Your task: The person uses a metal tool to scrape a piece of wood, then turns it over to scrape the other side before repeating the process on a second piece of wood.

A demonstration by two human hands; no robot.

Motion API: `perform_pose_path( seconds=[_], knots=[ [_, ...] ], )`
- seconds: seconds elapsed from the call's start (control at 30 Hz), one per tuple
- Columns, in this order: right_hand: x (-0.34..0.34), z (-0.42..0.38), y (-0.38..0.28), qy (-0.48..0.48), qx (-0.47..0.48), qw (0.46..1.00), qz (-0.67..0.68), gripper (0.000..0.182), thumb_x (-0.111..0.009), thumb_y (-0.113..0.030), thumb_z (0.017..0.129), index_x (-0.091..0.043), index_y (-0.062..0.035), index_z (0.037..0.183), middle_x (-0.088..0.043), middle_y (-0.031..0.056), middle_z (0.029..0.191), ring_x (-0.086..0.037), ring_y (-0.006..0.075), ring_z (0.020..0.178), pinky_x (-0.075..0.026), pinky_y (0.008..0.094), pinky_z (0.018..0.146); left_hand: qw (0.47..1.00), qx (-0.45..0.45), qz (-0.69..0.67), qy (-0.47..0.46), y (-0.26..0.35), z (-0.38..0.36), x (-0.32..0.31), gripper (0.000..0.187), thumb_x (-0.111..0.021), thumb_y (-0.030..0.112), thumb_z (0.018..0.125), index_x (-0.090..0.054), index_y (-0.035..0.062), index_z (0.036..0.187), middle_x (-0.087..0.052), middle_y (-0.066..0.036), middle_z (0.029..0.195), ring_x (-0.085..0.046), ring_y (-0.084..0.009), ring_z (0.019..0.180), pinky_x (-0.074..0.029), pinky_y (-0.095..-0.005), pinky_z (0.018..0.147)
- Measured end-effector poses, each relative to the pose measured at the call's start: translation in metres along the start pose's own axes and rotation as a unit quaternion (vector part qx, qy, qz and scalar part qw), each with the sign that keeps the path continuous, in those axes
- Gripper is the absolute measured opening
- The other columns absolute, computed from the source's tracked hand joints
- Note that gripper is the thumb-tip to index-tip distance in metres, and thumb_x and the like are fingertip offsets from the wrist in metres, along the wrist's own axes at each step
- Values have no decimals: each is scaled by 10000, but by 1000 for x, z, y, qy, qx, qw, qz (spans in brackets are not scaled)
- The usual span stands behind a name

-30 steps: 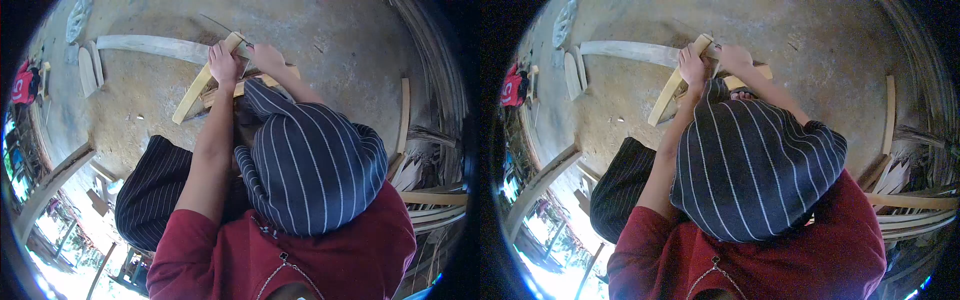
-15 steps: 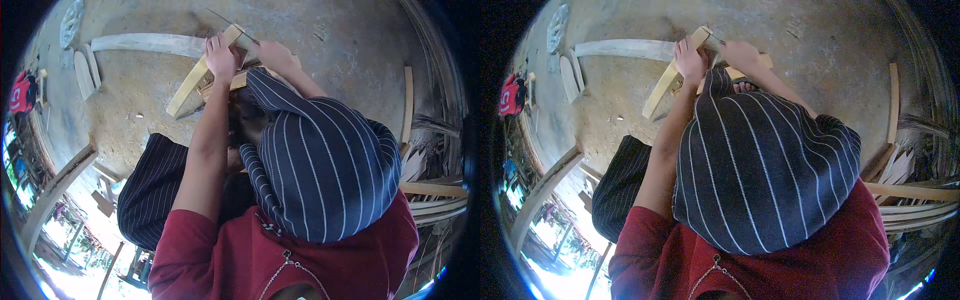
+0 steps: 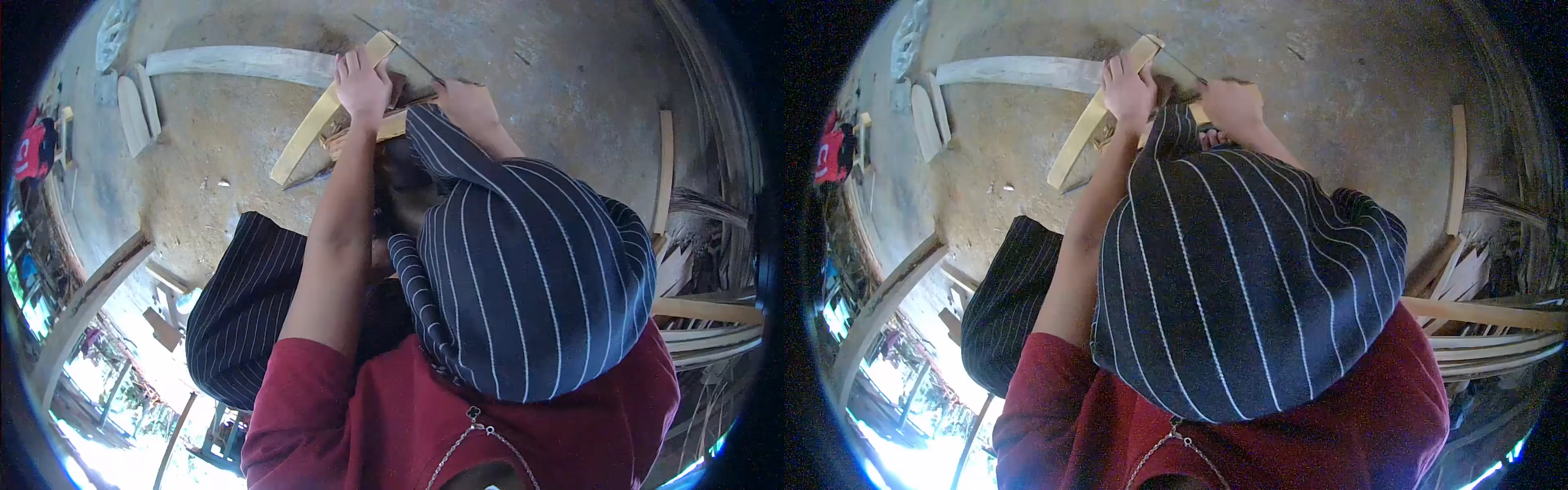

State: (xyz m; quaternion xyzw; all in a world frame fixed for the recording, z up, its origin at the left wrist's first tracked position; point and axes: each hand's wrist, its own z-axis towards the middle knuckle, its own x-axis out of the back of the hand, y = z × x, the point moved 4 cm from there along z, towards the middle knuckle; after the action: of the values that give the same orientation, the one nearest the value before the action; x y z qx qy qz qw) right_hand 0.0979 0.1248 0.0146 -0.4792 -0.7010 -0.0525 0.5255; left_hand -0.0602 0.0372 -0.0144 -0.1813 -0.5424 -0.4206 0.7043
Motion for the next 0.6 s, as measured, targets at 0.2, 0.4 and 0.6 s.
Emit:
perform_pose_path(
  seconds=[0.2, 0.4, 0.6],
  knots=[
    [-4, 52, -22, 20, 1, 999, 45, 478, -371, -423, 952, -620, -14, 956, -631, 271, 920, -604, 438, 916, -482, 510, 786, 1000, -13, 10, 1, -3, 1, -3, 493, -609, 255, 735, -500, 28, 1159, -522, -131, 1024, -508, -317, 1041, -332, -418, 1050],
    [-43, 7, 32, 3, 11, 999, 50, 419, -379, -394, 950, -600, -46, 1029, -647, 214, 961, -621, 401, 903, -490, 500, 780, 1000, -3, -8, -14, -1, 2, 4, 427, -564, 324, 834, -521, 27, 1137, -527, -127, 1020, -510, -311, 1035, -338, -426, 1042],
    [-5, -2, 5, -22, 75, 996, -45, 402, -383, -382, 951, -593, -62, 1077, -639, 205, 1020, -618, 413, 911, -488, 509, 788, 999, -22, -30, -36, -3, -1, 1, 445, -584, 295, 810, -522, 38, 1168, -531, -127, 1036, -503, -326, 1068, -363, -427, 1009]
  ],
)
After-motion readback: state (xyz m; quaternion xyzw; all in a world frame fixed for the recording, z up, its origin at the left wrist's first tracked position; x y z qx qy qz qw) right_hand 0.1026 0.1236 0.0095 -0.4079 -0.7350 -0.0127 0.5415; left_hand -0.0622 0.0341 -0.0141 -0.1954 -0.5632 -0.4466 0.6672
